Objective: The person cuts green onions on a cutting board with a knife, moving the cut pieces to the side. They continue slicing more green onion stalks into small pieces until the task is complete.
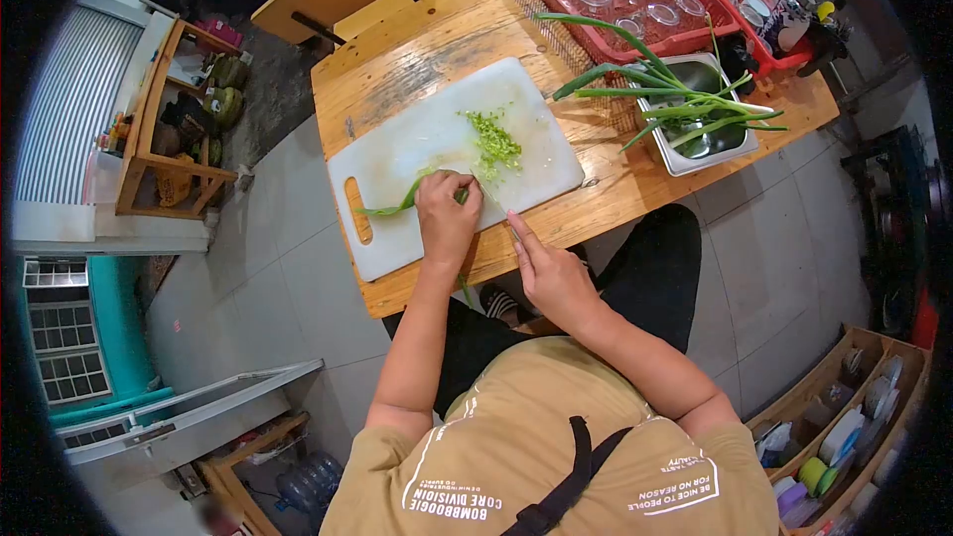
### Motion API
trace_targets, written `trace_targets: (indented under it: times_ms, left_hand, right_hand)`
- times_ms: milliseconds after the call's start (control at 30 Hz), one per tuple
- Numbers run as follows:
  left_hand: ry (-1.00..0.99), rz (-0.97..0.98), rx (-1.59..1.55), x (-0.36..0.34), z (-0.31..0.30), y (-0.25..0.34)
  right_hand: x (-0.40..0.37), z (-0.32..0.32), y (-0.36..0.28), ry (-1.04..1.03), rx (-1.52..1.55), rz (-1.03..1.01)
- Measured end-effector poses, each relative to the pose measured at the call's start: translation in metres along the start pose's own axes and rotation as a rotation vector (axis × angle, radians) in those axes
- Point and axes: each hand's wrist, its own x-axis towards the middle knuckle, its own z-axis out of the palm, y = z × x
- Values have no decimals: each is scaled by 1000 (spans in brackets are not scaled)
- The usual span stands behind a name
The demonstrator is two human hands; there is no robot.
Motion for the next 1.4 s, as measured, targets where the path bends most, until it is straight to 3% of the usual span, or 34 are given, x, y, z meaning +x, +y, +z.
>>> trace_targets:
  times_ms: [433,567,767,833,967,1133,1400]
  left_hand:
    - [-43,-2,26,2,-2,-1]
    - [-50,-30,5,-1,-5,0]
    - [-38,-9,16,-2,-6,3]
    - [-48,-16,17,-2,-4,0]
    - [-18,-12,-6,-4,-1,-4]
    - [-33,-25,10,-3,-3,0]
    - [-18,-1,5,-3,-1,-3]
  right_hand:
    - [32,21,9,-36,-111,-37]
    - [11,4,0,-99,-125,16]
    - [22,16,9,-49,-131,1]
    - [32,23,9,60,-67,-46]
    - [23,8,1,-35,-61,11]
    - [4,6,1,29,14,-26]
    - [30,22,2,-37,-75,16]
